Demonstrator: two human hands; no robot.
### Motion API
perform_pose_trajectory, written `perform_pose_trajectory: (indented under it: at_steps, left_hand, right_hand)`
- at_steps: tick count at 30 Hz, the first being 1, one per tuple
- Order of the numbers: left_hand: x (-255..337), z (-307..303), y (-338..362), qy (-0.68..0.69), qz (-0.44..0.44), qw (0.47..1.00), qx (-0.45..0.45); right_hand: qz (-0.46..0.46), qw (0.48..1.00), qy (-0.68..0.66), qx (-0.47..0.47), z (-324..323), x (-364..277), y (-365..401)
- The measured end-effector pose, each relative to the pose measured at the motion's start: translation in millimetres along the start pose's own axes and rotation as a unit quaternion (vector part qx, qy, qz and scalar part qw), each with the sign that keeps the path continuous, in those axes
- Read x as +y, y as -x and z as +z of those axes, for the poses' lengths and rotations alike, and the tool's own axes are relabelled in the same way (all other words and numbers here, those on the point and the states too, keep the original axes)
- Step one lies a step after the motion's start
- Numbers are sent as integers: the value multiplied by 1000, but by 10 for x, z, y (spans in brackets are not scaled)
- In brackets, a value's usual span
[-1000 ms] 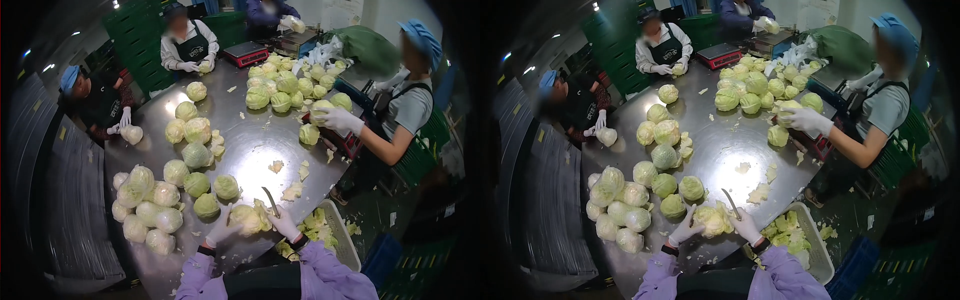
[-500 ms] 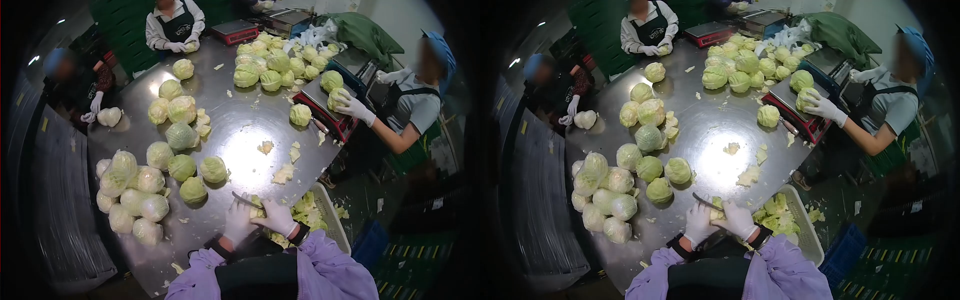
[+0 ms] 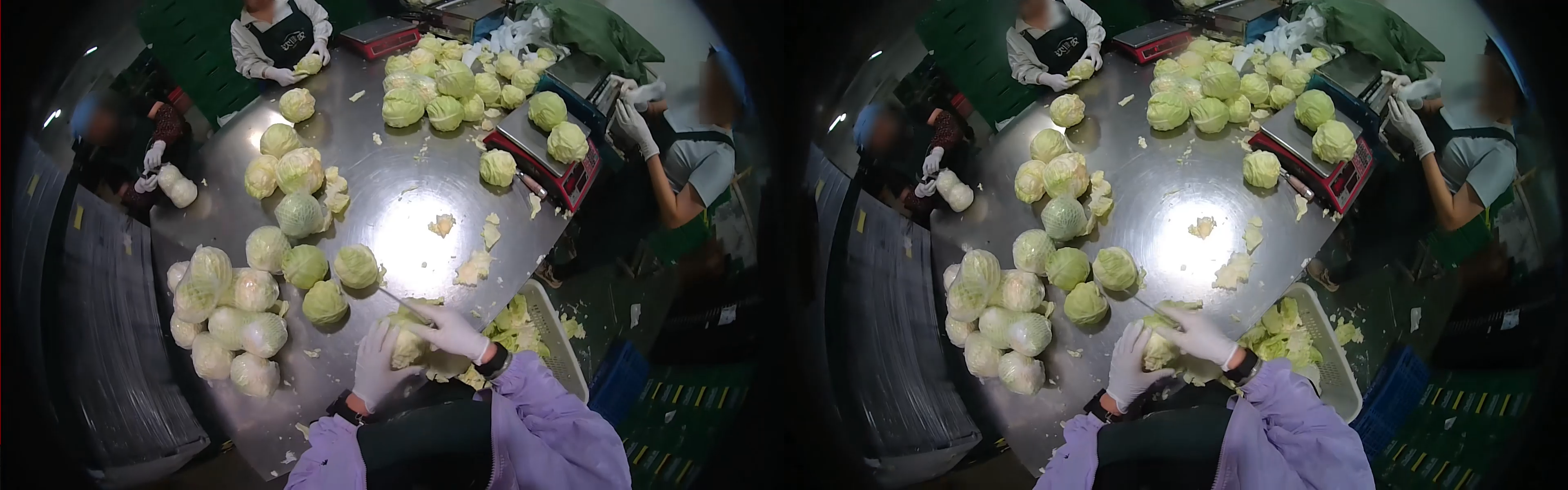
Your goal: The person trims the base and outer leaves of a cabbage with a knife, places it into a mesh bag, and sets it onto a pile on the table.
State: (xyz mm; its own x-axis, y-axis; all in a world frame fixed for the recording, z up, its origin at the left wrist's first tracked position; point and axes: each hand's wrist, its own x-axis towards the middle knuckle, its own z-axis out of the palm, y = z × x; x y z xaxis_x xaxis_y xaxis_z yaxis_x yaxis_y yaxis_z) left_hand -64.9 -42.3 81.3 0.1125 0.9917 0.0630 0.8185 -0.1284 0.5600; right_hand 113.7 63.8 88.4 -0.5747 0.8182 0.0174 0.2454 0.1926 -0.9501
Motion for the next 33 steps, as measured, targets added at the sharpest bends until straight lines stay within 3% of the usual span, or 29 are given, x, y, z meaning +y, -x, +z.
perform_pose_trajectory:
  at_steps: [2, 4, 6, 8, 10, 14, 15, 16, 18, 19, 20, 21, 22, 23, 24, 25, 27, 28, 30, 31, 32, 33]
  left_hand:
    - [-72, 9, 46, -4, 5, 1000, 5]
    - [-227, -120, 143, 109, 1, 994, 7]
    - [-344, -183, 225, 135, 8, 991, 11]
    - [-308, -190, 360, 121, 9, 990, 75]
    - [-172, -200, 304, 86, -41, 993, 72]
    - [-473, -143, 169, 145, -76, 983, 77]
    - [-589, -132, 177, 297, -142, 940, 93]
    - [-700, -119, 204, 441, -204, 868, 104]
    - [-809, -111, 282, 467, -201, 851, 130]
    - [-786, -92, 309, 661, -254, 696, 119]
    - [-744, -58, 325, 814, -289, 493, 105]
    - [-670, -31, 286, 814, -290, 492, 107]
    - [-557, -13, 200, 635, -226, 733, 88]
    - [-441, 10, 109, 396, -141, 905, 59]
    - [-354, 54, 52, 119, -42, 992, 23]
    - [-324, 163, 28, 120, -39, 992, 22]
    - [-327, 413, 31, -3, 24, 999, 30]
    - [-311, 480, 58, 0, 32, 999, 27]
    - [-267, 582, 80, 113, 10, 991, -68]
    - [-1, 267, -16, 196, -39, 972, -125]
    - [-21, 215, -29, 197, -33, 971, -129]
    - [-58, 165, -35, 561, -148, 781, -231]
  right_hand:
    - [29, 999, 17, -27, 206, 446, -101]
    - [52, 996, 39, -58, 198, 579, -135]
    - [235, 962, -46, -129, 3, 492, -139]
    - [219, 968, -60, -108, 95, 320, -27]
    - [213, 959, -172, -72, 303, 189, 21]
    - [288, 933, -198, -85, 487, 635, 175]
    - [146, 985, -65, -60, 423, 921, 275]
    - [247, 959, -109, -82, 178, 765, 354]
    - [250, 962, -106, -37, -281, 721, 555]
    - [299, 943, -146, 2, -492, 718, 649]
    - [276, 941, -190, 51, -638, 948, 777]
    - [320, 934, -122, 105, -825, 888, 856]
    - [320, 934, -121, 102, -921, 919, 906]
    - [239, 958, 74, 137, -992, 953, 961]
    - [148, 938, 266, 167, -1034, 947, 1001]
    - [206, 959, 54, 185, -953, 708, 926]
    - [266, 947, -141, 111, -783, 68, 727]
    - [263, 933, -239, 63, -677, 18, 689]
    - [220, 902, -372, -27, -469, 120, 604]
    - [153, 890, -425, -51, -357, 220, 573]
    - [117, 872, -472, -56, -253, 323, 556]
    - [124, 857, -500, -30, -115, 387, 497]
